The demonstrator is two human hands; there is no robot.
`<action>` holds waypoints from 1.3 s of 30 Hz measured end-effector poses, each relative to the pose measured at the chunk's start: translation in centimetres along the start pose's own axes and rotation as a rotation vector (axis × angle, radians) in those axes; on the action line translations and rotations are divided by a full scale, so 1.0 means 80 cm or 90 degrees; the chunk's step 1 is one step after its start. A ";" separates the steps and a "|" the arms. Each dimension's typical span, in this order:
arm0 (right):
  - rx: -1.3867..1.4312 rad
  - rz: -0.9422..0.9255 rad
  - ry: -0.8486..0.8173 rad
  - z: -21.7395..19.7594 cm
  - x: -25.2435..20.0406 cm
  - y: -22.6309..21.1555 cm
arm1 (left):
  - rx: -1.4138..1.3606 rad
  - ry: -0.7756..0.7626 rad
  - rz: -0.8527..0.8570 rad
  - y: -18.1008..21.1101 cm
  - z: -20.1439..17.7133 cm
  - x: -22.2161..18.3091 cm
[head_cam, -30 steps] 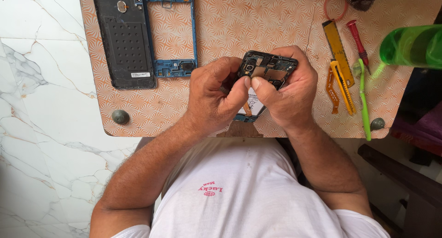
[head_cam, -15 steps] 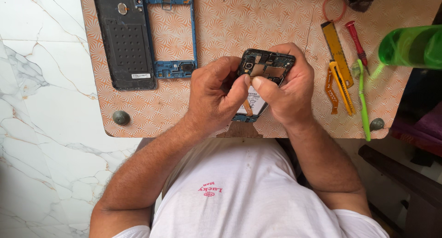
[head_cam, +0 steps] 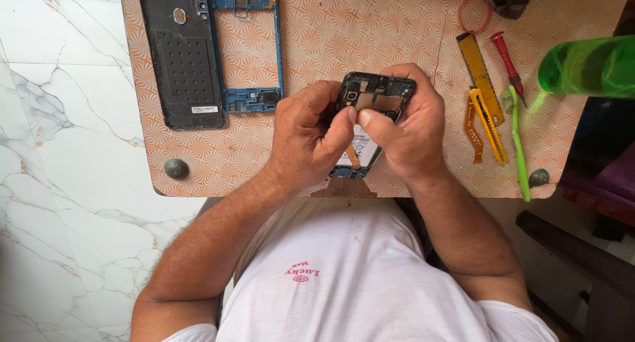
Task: The person connects orange ribbon cables to the motherboard of a disassembled smartphone. They then spray liquid onto the blue phone frame and scrub it with a green toothbrush.
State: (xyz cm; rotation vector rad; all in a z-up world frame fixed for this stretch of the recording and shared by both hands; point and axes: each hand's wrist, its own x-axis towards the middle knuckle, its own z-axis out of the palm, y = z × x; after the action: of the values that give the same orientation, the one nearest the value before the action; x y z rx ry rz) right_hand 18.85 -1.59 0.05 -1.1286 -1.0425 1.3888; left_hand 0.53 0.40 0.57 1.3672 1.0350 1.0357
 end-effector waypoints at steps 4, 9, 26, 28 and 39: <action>0.081 0.047 -0.036 0.002 -0.002 -0.012 | -0.085 0.023 -0.026 -0.007 0.003 0.001; -0.004 0.051 -0.081 0.010 -0.005 -0.019 | -0.147 0.024 -0.003 -0.017 0.003 -0.003; -0.028 0.221 -0.145 -0.003 -0.038 -0.026 | -0.224 0.077 0.019 -0.041 0.000 -0.010; -0.010 0.211 -0.140 -0.005 -0.040 -0.022 | -0.223 0.076 0.028 -0.041 0.001 -0.009; -0.064 0.173 -0.149 -0.008 -0.044 -0.019 | -0.222 0.072 0.026 -0.038 0.000 -0.010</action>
State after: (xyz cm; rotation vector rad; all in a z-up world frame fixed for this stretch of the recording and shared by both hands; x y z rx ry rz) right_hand 19.94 -4.92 1.78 -1.2368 -1.1670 1.7332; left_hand 0.21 -0.25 -2.50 1.0592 0.8617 1.2701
